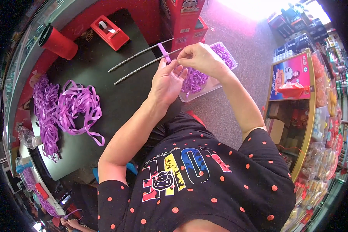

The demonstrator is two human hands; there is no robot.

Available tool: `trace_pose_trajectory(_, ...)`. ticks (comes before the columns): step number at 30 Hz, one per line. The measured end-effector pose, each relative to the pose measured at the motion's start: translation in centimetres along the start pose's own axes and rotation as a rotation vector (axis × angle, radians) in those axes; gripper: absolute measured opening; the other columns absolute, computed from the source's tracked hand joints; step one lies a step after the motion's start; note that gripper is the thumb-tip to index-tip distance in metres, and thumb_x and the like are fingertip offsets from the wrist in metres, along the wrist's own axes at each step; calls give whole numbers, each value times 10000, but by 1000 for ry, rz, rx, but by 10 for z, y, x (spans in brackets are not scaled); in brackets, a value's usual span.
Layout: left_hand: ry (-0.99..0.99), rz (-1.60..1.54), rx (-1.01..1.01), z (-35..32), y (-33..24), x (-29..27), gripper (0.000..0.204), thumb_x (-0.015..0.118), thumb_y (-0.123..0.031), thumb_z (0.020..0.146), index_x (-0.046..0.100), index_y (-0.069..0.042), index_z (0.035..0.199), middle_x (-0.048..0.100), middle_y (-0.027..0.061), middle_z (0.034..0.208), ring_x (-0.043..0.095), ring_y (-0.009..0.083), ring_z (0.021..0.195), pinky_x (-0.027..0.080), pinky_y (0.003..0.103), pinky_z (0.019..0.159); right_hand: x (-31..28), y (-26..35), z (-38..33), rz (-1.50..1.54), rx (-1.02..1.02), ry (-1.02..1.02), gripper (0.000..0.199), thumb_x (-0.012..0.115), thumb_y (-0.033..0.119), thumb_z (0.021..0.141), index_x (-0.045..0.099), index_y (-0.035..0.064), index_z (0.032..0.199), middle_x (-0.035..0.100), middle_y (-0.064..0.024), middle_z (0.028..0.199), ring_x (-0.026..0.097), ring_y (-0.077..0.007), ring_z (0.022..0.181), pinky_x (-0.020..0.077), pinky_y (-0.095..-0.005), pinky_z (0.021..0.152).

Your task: Assembling purple ribbon loops using a metal jig and tape.

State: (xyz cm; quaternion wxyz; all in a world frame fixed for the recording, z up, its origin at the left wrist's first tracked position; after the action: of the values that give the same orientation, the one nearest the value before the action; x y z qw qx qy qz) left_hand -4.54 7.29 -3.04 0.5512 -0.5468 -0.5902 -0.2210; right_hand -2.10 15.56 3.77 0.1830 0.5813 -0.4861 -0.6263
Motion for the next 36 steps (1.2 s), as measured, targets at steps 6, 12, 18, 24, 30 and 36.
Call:
trace_pose_trajectory(6, -7, 19, 13, 2, 0, -4, 350, 564, -87, 902, 425, -165, 1213, 475, -13, 1001, 442, 120, 885, 380, 358, 881, 4, -5, -4, 96, 31, 19, 162, 638, 84, 838, 656, -42, 937, 644, -47, 821, 587, -75, 763, 483, -219, 717)
trace_pose_trajectory(12, 26, 24, 25, 3, -2, -3, 288, 540, -57, 907, 462, -170, 1161, 510, -37, 898, 469, 102, 824, 387, 341, 849, -9, -6, -12, 136, -93, -159, 317, 664, 211, 845, 636, -22, 1058, 663, -67, 937, 593, -99, 882, 463, -245, 806)
trace_pose_trajectory(18, 37, 23, 21, 4, 0, -2, 303, 537, -46, 903, 453, -171, 1166, 523, -31, 901, 486, 106, 822, 396, 349, 852, 13, -33, -19, 416, 15, -4, 236, 636, 160, 875, 636, -8, 1041, 617, -17, 932, 558, -78, 885, 433, -231, 825)
trace_pose_trajectory(24, 10, -35, -34, -1, 3, -1, 510, 595, -51, 870, 363, -197, 1300, 477, 17, 1070, 467, 158, 952, 405, 382, 894, -18, -27, -14, 260, -8, -49, 237, 650, 188, 856, 648, -17, 975, 649, -28, 912, 574, -83, 872, 453, -238, 798)
trace_pose_trajectory(30, -11, -62, -78, -4, 6, -1, 753, 684, -64, 811, 247, -239, 1399, 400, 52, 1203, 416, 202, 1047, 400, 401, 921, -15, 38, 27, 8, -172, 116, 240, 608, 215, 863, 629, -11, 943, 616, -15, 840, 543, -78, 823, 437, -246, 751)
trace_pose_trajectory(36, 25, -73, -82, -5, 5, 4, 755, 697, -74, 805, 256, -246, 1393, 396, 46, 1211, 401, 207, 1075, 388, 399, 930, 23, 24, 77, -290, -152, 400, 249, 573, 236, 863, 610, -6, 912, 616, -52, 815, 560, -113, 789, 443, -282, 716)
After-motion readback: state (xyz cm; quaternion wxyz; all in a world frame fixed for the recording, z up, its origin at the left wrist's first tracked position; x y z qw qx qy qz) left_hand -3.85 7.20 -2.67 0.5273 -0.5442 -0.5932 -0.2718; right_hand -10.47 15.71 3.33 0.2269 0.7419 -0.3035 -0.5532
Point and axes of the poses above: each hand's wrist, its own z-axis towards the middle knuckle, its own x-axis out of the palm, y = z × x, the point moved 10 cm from there along z, towards the middle knuckle
